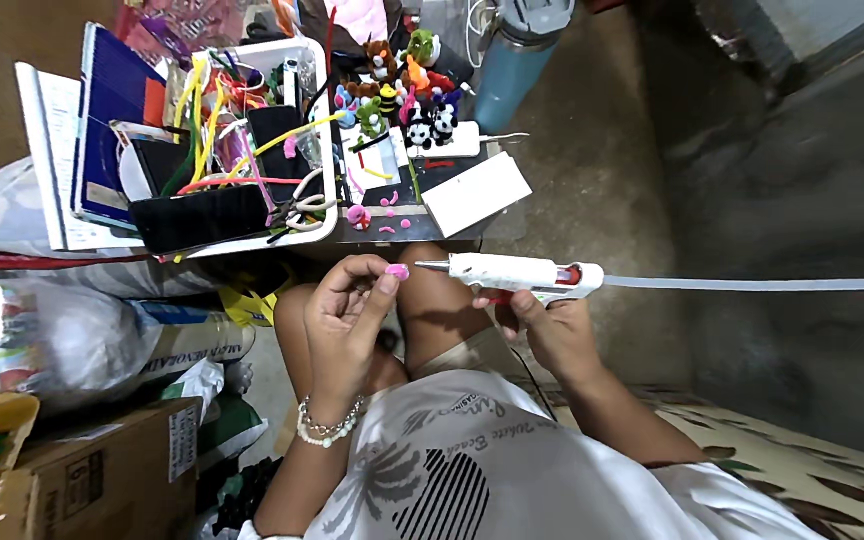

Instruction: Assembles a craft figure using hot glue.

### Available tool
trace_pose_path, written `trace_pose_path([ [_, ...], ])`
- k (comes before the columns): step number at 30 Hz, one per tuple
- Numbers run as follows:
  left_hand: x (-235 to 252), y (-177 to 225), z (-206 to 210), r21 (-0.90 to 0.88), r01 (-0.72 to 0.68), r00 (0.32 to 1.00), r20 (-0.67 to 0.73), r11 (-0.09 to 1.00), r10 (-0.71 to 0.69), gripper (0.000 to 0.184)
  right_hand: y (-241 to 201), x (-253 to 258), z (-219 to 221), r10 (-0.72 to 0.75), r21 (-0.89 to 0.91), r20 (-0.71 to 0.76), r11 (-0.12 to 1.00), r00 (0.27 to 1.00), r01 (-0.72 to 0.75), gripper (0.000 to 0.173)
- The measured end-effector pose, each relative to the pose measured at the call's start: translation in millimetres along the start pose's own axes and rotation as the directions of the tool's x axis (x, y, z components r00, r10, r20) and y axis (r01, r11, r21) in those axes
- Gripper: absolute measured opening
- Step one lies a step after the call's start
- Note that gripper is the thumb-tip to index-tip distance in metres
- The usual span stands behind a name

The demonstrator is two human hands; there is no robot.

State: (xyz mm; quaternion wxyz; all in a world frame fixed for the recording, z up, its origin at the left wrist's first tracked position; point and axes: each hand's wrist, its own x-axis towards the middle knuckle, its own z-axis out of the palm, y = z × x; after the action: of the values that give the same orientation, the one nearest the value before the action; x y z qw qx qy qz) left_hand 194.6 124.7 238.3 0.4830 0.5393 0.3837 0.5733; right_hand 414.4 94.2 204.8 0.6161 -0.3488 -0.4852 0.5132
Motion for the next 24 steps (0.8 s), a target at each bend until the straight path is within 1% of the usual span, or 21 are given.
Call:
trace_pose_path([
  [3, -0.4, 0.4, 0.4, 0.055, -0.04, 0.999, 0.013, 0.998, 0.039, 0.007, -3.3, 1.3, 2.3, -0.024, 0.047, -0.009, 0.999, 1.0, 0.024, 0.02],
  [7, -1.7, 2.2, 1.0, 0.077, -0.069, 0.998, 0.012, 0.995, 0.068, 0.007, -4.8, 1.9, 4.7, -0.024, 0.047, -0.009, 0.999, 1.0, 0.024, 0.019],
  [11, -2.1, 4.0, 0.8, 0.066, -0.083, 0.997, 0.015, 0.994, 0.082, 0.007, -2.2, 0.0, 4.0, -0.009, 0.042, 0.003, 0.999, 1.0, 0.009, 0.017],
  [18, -2.5, 3.3, 1.8, 0.054, -0.086, 0.996, 0.026, 0.995, 0.084, 0.006, -3.7, -1.8, 4.0, -0.023, 0.036, -0.007, 0.999, 1.0, 0.023, 0.019],
  [24, -3.1, 4.3, 2.3, 0.04, -0.084, 0.996, 0.028, 0.996, 0.083, 0.008, -4.0, -2.7, 4.2, -0.002, 0.028, 0.007, 1.0, 1.0, 0.002, 0.019],
])
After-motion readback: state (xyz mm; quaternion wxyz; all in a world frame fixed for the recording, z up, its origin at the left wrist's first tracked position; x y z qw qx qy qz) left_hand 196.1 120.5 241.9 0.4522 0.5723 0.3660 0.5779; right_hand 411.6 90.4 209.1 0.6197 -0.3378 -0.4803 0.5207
